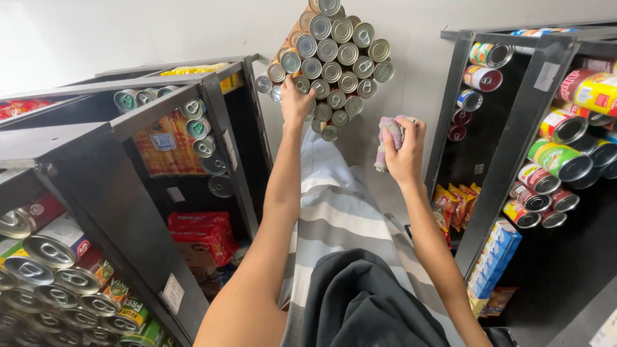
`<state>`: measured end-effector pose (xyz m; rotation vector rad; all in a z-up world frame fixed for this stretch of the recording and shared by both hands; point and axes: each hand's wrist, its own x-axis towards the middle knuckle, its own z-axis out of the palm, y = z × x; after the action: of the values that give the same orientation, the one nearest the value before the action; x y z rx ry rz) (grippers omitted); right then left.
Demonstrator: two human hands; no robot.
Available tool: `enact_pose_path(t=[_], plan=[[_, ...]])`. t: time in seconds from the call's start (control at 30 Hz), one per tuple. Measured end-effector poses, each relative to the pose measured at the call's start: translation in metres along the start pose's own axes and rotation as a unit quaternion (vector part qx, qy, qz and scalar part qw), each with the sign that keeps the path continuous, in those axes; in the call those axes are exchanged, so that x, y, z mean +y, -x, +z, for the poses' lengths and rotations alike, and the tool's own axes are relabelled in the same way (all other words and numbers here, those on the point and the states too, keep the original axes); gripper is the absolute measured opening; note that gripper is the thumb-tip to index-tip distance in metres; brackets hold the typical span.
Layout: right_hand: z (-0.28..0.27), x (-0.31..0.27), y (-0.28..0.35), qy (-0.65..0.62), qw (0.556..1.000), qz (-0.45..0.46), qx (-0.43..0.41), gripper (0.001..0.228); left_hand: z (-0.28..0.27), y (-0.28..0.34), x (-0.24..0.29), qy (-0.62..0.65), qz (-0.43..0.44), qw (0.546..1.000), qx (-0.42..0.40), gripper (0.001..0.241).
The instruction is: Wiping down canned goods and organizing them on grocery store shelves.
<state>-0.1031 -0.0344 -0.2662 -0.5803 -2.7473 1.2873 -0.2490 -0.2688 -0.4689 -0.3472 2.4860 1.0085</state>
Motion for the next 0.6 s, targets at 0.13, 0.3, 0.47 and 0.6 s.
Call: enact_pose_path(t=[0.13, 0.3, 0.47, 0.6], plan=[[-0.004, -0.003, 0.004, 0.011, 1.000, 0.014, -0.005, 0.033, 0.000, -0.003, 0.001, 0.012, 0.003, 1.000, 0.002, 0.080], [-0.004, -0.004, 0.011, 0.018, 1.000, 0.014, 0.014, 0.033, -0.002, -0.009, -0.009, 0.043, 0.094, 0.995, 0.006, 0.077], [-0.009, -0.006, 0.010, 0.027, 0.999, -0.002, 0.018, 0.036, -0.017, 0.005, 0.003, 0.019, 0.097, 0.995, 0.028, 0.070], [-0.037, -0.040, -0.017, 0.052, 0.996, -0.063, 0.027, 0.051, -0.068, 0.027, 0.044, -0.025, 0.092, 0.995, 0.020, 0.066]])
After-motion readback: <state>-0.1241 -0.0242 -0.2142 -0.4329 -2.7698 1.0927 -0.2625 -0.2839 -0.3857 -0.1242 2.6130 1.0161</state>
